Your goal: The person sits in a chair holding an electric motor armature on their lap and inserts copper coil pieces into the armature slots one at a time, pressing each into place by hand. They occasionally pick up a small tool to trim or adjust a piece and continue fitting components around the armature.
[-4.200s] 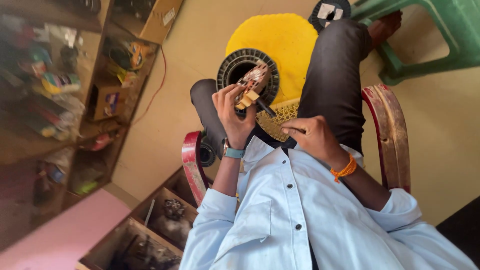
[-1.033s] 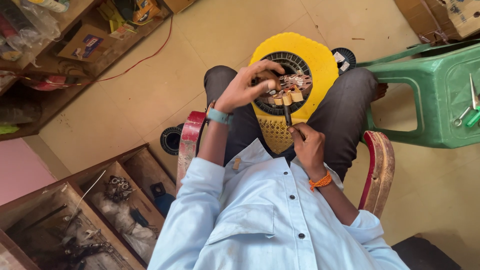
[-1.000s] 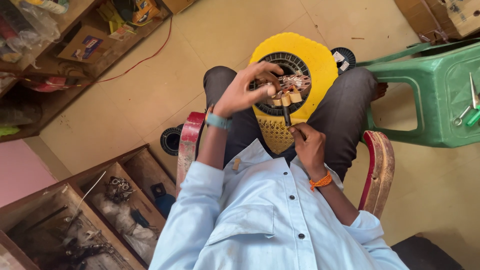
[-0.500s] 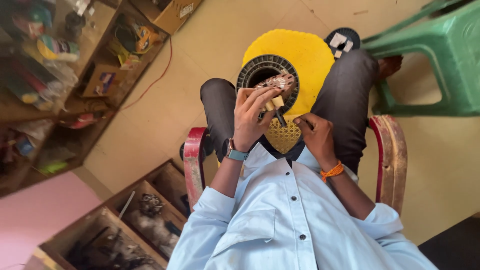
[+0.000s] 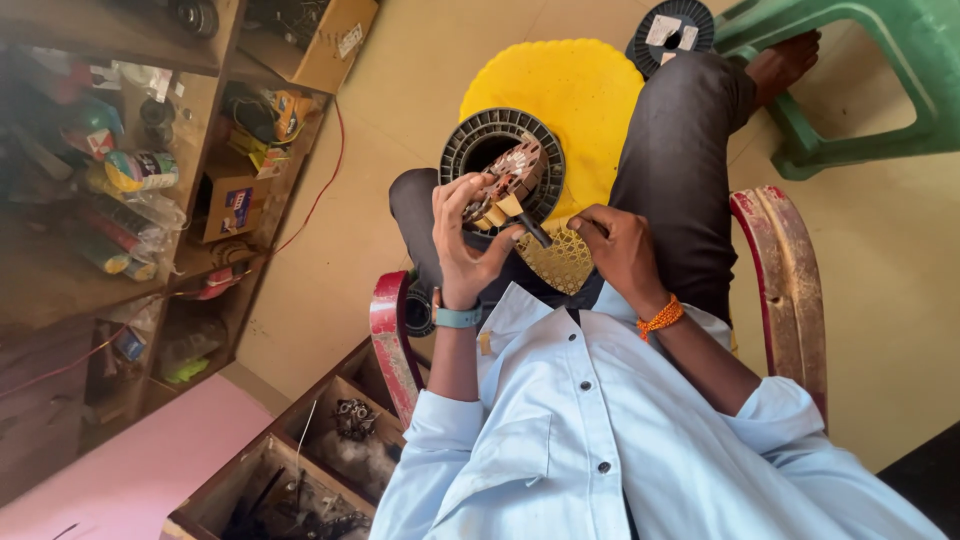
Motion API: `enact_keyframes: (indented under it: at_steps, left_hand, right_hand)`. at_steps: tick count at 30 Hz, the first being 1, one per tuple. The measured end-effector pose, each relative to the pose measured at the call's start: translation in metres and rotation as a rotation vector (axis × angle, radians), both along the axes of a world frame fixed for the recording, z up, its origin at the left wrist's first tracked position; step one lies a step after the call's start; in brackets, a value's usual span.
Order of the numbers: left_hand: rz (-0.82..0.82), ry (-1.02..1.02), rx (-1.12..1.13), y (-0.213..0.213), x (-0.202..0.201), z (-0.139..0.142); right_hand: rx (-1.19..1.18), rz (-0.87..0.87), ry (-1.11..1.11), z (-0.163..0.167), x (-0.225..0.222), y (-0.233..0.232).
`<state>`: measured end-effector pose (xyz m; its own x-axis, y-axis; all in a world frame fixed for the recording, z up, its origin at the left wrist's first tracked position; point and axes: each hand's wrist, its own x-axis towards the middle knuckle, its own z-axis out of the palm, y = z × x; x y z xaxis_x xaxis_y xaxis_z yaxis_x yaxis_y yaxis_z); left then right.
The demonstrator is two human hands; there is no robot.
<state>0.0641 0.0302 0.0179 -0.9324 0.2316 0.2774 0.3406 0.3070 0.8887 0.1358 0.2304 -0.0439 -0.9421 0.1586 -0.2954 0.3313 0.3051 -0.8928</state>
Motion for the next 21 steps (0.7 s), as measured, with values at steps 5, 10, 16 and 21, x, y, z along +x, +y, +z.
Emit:
enact_keyframes:
  at_steps: [5,10,16,21]
  left_hand:
    - [-0.025,0.066,-0.236,-0.007,-0.006,-0.004]
    - [0.142,0.098,-0.227,0.004,0.008,-0.022]
    - [0.172,0.186,-0.199,-0.005,0.003,-0.043]
    - [0.161,0.215,-0.186,-0.015,0.005,-0.052]
  right_hand:
    - [-0.009,-0.024,-0.015,-0.004,0.000,0.001]
    - [0.047,-0.005,0.043,0.000,-0.001,-0.001]
    - [0.118,0.022,0.207,0.043,-0.005,0.019]
    - [0.144,0.167,0.199,0.093,-0.022,0.031]
